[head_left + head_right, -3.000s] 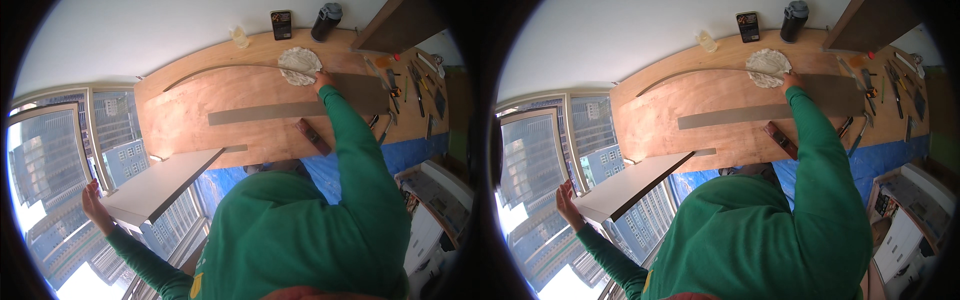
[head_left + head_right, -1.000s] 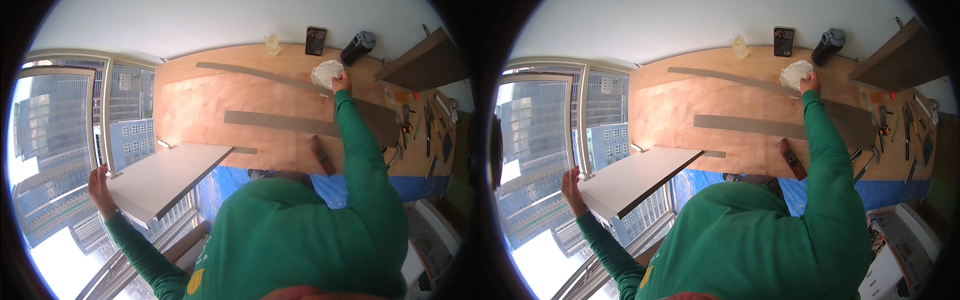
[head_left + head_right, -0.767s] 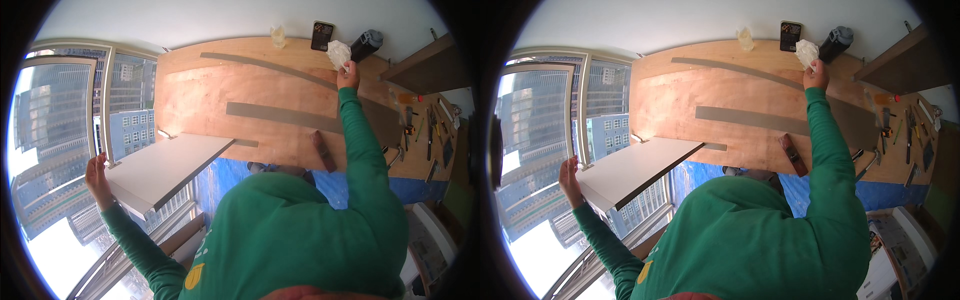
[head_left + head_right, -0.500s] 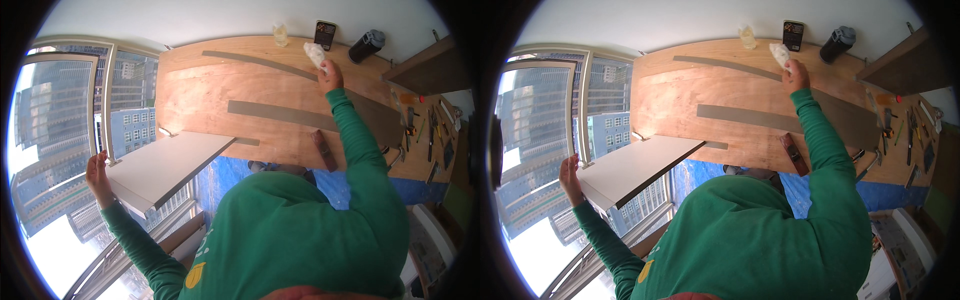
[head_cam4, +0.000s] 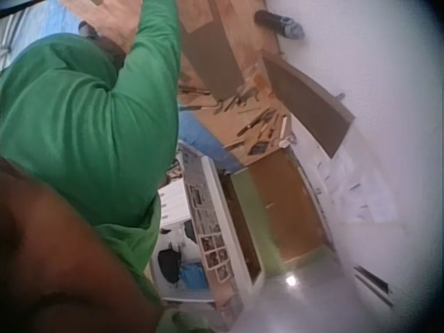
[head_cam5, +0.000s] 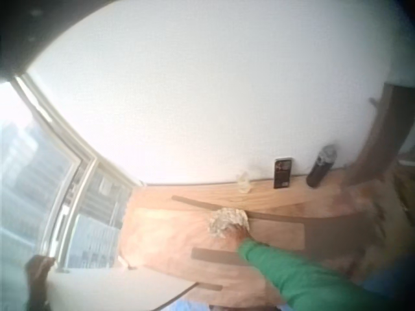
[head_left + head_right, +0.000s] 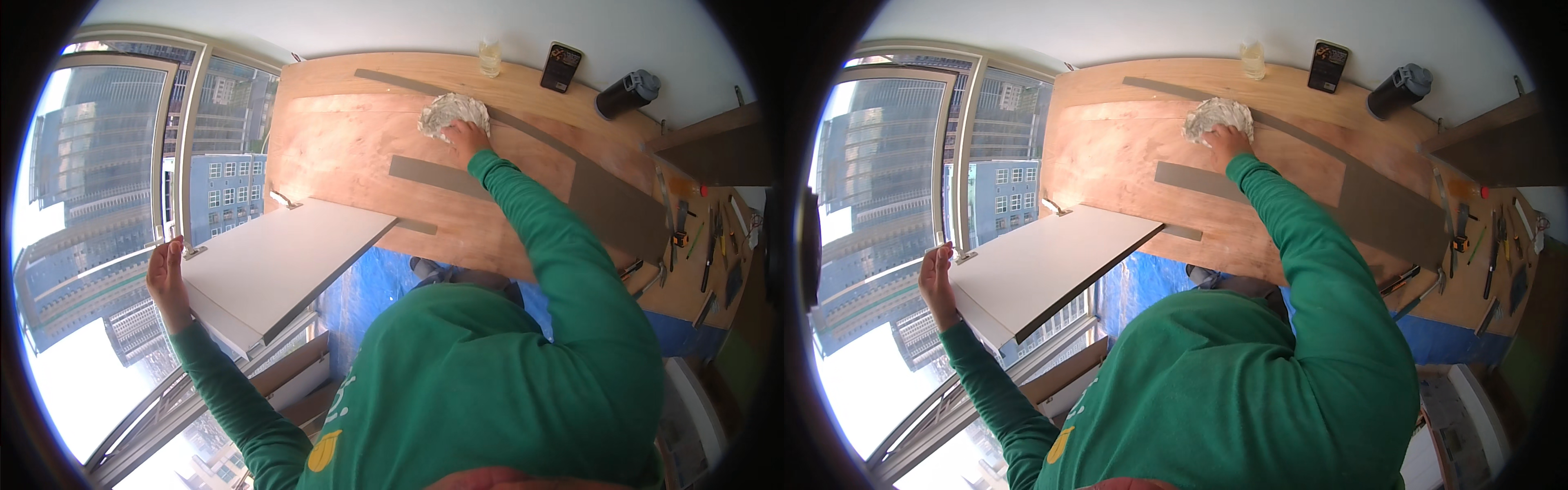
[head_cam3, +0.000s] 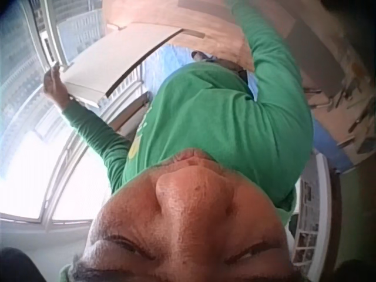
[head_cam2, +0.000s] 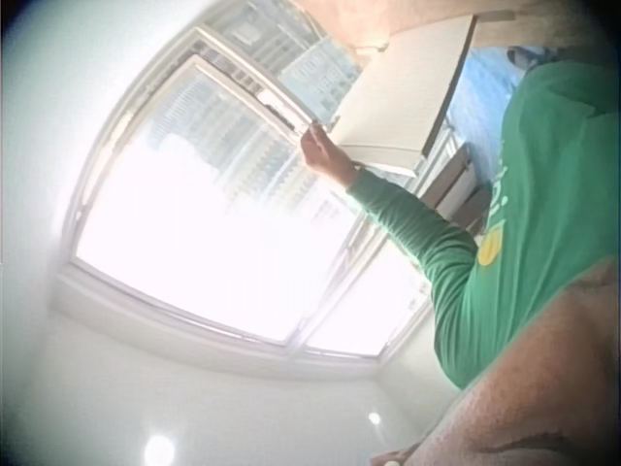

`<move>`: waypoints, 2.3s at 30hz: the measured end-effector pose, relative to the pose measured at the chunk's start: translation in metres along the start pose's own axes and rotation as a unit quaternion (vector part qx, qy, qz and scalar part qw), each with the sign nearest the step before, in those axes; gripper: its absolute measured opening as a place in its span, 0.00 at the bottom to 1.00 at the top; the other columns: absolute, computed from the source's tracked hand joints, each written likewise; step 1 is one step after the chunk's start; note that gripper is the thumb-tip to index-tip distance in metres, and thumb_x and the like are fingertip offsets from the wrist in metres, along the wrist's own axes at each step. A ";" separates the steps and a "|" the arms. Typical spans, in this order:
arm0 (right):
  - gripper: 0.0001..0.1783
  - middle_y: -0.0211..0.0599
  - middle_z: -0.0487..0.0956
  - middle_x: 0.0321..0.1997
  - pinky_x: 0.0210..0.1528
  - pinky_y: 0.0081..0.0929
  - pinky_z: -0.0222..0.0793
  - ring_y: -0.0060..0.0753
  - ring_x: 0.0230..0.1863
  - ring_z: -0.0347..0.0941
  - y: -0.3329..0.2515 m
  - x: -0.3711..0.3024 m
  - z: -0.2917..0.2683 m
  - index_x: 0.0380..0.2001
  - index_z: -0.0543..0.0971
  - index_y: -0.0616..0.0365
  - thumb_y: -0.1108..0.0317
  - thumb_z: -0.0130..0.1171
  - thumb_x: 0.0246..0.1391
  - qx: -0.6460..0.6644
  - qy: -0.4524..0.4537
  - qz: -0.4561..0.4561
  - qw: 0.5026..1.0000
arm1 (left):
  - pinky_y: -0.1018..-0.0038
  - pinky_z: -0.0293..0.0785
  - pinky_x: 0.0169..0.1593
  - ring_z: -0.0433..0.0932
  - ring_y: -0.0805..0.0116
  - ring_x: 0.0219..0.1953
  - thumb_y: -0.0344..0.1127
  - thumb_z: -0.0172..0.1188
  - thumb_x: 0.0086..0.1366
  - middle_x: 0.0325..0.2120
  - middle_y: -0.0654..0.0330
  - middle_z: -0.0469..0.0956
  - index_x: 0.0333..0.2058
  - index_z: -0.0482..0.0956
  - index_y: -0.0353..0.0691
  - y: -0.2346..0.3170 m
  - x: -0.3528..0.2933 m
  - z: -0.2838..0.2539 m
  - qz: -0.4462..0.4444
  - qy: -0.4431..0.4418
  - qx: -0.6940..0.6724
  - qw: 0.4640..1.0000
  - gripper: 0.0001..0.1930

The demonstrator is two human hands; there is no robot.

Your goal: The person aligns and presses a thin wooden edge strip onto the edge of a white cabinet door, then taps it with a hammer to secure it. Finally, the person wipes the edge with a cloth to clean off residue.

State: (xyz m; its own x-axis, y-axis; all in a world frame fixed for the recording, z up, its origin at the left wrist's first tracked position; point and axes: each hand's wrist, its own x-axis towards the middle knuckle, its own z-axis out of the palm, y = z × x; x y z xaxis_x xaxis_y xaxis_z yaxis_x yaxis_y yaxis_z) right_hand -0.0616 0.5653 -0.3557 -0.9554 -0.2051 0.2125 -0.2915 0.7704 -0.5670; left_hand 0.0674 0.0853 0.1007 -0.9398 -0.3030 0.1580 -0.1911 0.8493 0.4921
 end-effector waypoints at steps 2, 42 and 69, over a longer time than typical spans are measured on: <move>0.29 0.42 0.79 0.58 0.61 0.46 0.72 0.52 0.57 0.74 0.017 -0.014 0.014 0.58 0.78 0.53 0.72 0.65 0.49 0.030 -0.002 0.051 0.998 | 0.72 0.73 0.59 0.81 0.71 0.49 0.47 0.62 0.76 0.45 0.56 0.87 0.45 0.85 0.34 -0.004 -0.005 -0.004 -0.006 0.000 0.012 1.000 0.18; 0.48 0.48 0.83 0.56 0.48 0.33 0.79 0.35 0.46 0.82 0.092 0.019 -0.054 0.72 0.67 0.66 0.49 0.74 0.56 0.083 -0.284 0.191 0.936 | 0.68 0.69 0.65 0.81 0.66 0.54 0.46 0.59 0.77 0.49 0.52 0.86 0.47 0.84 0.34 -0.025 -0.028 -0.010 -0.014 0.038 -0.038 0.998 0.18; 0.44 0.55 0.76 0.67 0.69 0.43 0.69 0.54 0.67 0.73 0.066 0.040 -0.081 0.67 0.75 0.60 0.44 0.72 0.54 -0.081 -0.374 0.186 0.905 | 0.67 0.69 0.66 0.80 0.67 0.54 0.46 0.59 0.77 0.50 0.53 0.86 0.47 0.85 0.36 -0.030 -0.029 -0.009 -0.012 0.044 -0.058 0.997 0.18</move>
State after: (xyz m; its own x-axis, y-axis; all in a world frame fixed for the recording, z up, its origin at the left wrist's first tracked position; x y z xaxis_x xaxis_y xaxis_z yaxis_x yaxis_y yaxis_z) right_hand -0.1153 0.6568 -0.3205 -0.7682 -0.2176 -0.6021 0.0101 0.9362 -0.3512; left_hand 0.1025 0.0650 0.0893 -0.9056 -0.3643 0.2171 -0.1749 0.7872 0.5914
